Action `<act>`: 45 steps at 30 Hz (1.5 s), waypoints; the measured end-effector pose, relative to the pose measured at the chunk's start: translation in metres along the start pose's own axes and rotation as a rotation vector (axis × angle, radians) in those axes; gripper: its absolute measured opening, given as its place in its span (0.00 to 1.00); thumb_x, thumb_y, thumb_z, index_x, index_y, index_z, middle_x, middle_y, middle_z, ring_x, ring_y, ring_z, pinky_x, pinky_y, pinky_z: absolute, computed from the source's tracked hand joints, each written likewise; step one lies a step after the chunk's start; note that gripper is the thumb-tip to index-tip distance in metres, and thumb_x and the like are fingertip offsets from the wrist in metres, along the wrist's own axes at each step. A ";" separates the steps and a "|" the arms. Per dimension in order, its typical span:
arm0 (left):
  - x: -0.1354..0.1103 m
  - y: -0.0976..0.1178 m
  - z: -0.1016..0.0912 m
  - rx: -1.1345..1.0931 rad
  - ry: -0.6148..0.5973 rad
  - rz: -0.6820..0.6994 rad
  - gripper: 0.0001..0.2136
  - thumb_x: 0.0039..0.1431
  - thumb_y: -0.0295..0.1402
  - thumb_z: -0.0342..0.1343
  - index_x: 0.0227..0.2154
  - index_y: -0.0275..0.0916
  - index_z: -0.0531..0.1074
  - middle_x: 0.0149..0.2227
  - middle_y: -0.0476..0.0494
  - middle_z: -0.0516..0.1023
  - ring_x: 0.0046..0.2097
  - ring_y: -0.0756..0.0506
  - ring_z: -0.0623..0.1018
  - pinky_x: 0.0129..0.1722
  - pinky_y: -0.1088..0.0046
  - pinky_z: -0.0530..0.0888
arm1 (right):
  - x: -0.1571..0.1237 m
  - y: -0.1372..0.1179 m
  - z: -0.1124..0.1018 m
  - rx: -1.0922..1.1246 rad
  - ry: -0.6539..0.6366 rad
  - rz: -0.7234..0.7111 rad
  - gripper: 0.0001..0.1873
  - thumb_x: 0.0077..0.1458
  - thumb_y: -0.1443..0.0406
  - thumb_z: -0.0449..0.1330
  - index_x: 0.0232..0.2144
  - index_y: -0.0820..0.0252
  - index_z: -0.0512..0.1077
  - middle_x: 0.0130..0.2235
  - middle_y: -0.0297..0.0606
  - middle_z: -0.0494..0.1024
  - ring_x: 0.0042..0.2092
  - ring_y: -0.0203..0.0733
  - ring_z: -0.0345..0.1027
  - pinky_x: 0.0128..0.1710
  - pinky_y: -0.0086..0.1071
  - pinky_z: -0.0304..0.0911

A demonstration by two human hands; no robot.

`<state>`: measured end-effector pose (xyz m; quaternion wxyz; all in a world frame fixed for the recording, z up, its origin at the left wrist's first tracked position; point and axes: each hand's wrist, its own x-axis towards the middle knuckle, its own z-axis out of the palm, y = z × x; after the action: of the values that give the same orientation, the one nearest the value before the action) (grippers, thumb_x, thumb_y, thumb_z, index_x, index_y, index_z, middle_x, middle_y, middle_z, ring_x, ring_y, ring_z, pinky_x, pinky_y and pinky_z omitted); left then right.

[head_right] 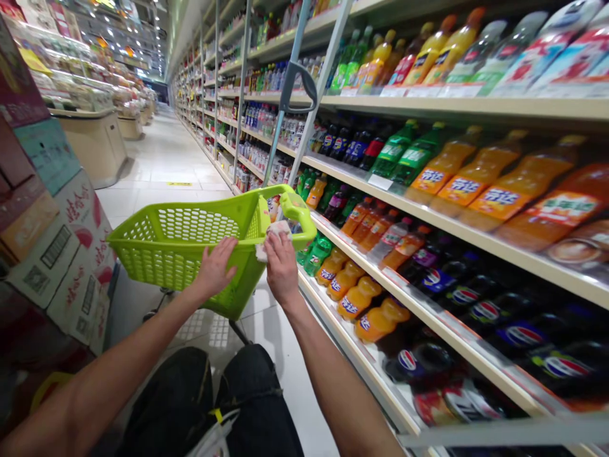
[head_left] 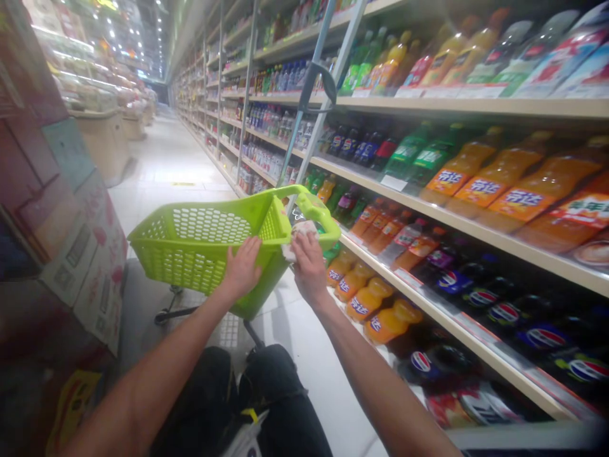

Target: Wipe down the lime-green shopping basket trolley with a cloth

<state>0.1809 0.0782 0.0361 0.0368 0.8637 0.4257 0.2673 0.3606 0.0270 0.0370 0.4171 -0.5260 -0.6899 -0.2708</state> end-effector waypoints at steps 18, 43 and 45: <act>-0.008 0.009 -0.001 -0.068 0.059 -0.070 0.29 0.52 0.27 0.46 0.59 0.40 0.50 0.63 0.40 0.51 0.64 0.43 0.51 0.60 0.49 0.48 | -0.072 -0.034 0.016 0.231 -0.239 -0.144 0.21 0.56 0.74 0.47 0.50 0.60 0.67 0.52 0.46 0.70 0.61 0.43 0.50 0.57 0.46 0.56; -0.062 0.060 0.018 -1.742 -0.211 -0.577 0.15 0.37 0.33 0.62 0.32 0.35 0.74 0.33 0.45 0.78 0.37 0.49 0.75 0.37 0.74 0.68 | -0.075 -0.061 -0.008 0.144 -0.249 0.021 0.29 0.50 0.72 0.51 0.56 0.62 0.57 0.58 0.52 0.59 0.63 0.54 0.43 0.55 0.58 0.51; -0.061 0.060 0.014 -1.677 -0.226 -0.601 0.12 0.38 0.31 0.60 0.31 0.36 0.73 0.32 0.47 0.78 0.35 0.50 0.75 0.34 0.76 0.67 | -0.073 -0.055 -0.007 0.155 -0.225 -0.021 0.24 0.52 0.72 0.49 0.52 0.61 0.63 0.54 0.50 0.66 0.60 0.50 0.51 0.54 0.52 0.56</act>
<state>0.2006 -0.0034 0.0152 0.7655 0.4263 0.2927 0.3829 0.3170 -0.0316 -0.0192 0.3735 -0.5119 -0.7568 -0.1602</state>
